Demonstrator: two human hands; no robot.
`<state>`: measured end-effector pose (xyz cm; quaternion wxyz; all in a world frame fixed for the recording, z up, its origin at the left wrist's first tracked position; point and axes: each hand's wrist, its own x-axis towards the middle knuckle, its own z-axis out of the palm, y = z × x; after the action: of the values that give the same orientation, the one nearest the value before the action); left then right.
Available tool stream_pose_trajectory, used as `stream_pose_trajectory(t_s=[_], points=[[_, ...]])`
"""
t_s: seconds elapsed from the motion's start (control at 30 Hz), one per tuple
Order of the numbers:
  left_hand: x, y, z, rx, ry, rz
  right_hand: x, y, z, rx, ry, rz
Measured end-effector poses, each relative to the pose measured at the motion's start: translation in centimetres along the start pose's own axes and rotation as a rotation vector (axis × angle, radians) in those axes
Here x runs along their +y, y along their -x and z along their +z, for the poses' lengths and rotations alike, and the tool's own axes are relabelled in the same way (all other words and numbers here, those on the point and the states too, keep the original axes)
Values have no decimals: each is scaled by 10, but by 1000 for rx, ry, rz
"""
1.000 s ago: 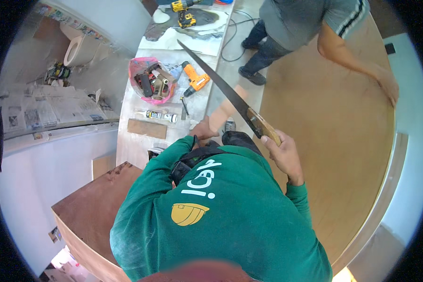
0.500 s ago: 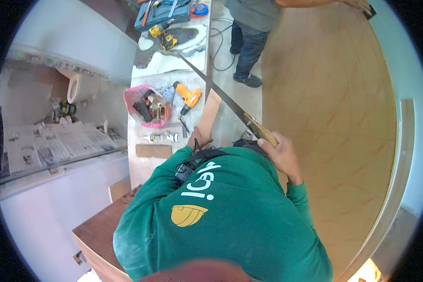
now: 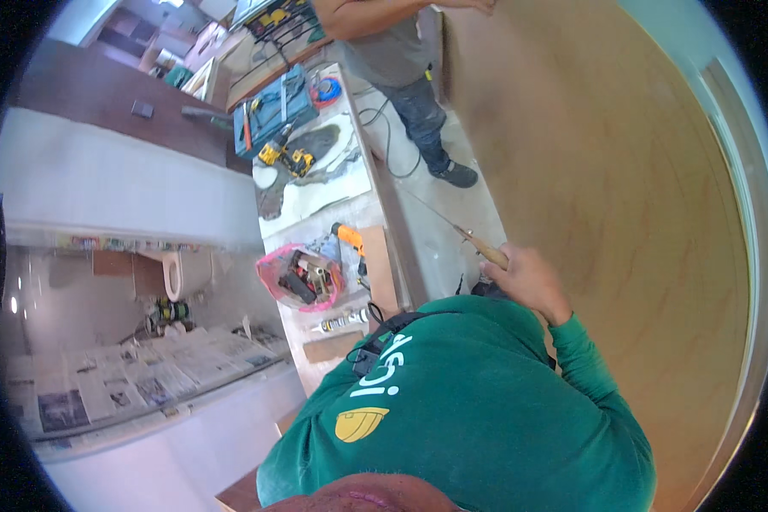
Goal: The person marks a line on a wooden board with a pencil and a square, then uses a hand saw to cut the board while bracing it against a wooden cabinet structure.
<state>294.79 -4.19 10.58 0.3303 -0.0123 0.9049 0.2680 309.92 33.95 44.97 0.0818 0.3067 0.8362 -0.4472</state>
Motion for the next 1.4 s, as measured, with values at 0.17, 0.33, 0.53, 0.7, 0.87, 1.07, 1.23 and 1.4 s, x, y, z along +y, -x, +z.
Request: stream_pose_trajectory(t_s=[0.17,0.33,0.53,0.7,0.87,1.07,1.23,1.4], points=[[-68,-38,-10,121,-114,149,-21,20,41,-78,-128,-35],[-60,-42,1,149,-245,83,-18,49,84,-10,-169,-39],[-109,-74,16,62,-153,177,-29,68,102,13,-193,8],[-159,-102,-3,61,-366,214,-48,67,129,6,-256,-63],[-65,-44,-2,32,38,34,-49,80,128,58,-177,12],[-77,-39,-30,74,152,-1,-75,83,138,31,-154,-68],[-81,-39,-25,119,85,-37,-81,84,139,0,-113,-39],[-72,-33,-22,123,76,-47,-75,83,139,-5,-118,-18]])
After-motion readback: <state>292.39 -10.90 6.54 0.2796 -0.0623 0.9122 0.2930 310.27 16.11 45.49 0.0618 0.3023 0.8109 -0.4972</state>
